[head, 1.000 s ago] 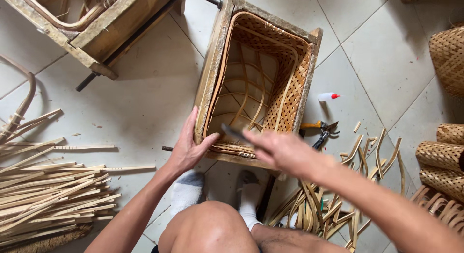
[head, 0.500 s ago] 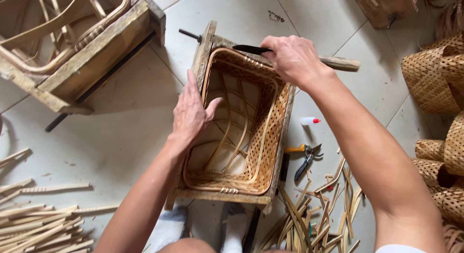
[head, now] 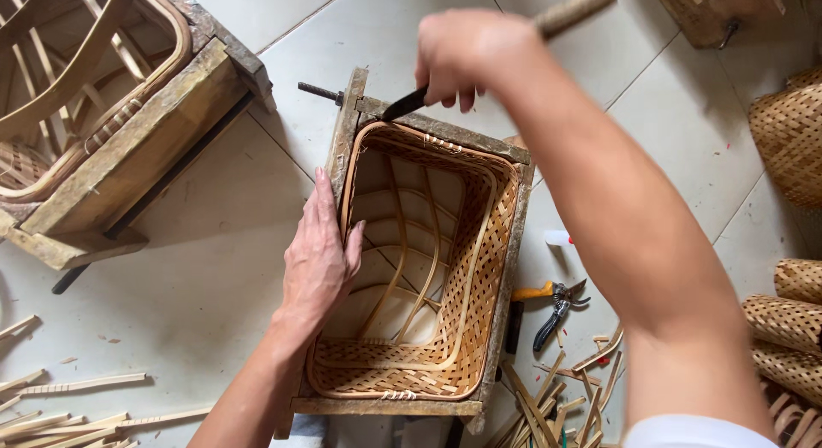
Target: The person applies glue to the rim of a rectangular basket frame, then inserts and secures a bamboo strip along the edge using a hammer and pliers. They continue adding strips to reinforce the basket's structure.
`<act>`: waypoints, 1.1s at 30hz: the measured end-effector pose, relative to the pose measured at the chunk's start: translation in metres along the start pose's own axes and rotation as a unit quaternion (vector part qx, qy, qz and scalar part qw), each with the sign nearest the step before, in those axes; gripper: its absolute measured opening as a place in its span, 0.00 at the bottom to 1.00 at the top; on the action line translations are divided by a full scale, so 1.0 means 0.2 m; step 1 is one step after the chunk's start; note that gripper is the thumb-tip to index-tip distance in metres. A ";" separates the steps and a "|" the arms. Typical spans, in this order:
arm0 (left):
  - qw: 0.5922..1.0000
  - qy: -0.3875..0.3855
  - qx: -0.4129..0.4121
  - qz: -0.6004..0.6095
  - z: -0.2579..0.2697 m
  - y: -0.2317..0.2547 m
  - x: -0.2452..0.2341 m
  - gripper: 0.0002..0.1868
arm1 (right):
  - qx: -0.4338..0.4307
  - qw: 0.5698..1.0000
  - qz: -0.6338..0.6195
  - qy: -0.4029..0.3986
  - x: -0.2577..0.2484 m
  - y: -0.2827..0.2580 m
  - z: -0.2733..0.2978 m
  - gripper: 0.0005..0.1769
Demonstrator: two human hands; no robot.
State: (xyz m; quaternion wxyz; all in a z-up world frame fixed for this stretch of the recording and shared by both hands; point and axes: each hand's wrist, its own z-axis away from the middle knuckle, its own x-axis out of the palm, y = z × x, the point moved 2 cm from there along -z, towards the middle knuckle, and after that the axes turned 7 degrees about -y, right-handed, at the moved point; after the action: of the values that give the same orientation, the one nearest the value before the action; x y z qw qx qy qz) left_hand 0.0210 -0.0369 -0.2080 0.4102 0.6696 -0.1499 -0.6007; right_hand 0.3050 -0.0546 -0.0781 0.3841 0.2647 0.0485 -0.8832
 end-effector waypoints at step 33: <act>0.998 -0.014 0.022 0.066 0.24 -0.02 -0.07 0.33 | -0.200 0.803 0.481 0.291 0.34 -0.46 0.33 0.13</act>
State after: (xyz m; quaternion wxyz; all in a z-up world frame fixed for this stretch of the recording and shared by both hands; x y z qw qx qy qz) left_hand -0.0271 -0.0422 -0.1975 0.4315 0.6590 -0.2125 -0.5782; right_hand 0.1737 -0.0531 -0.0667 0.7717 0.4160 0.2003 -0.4374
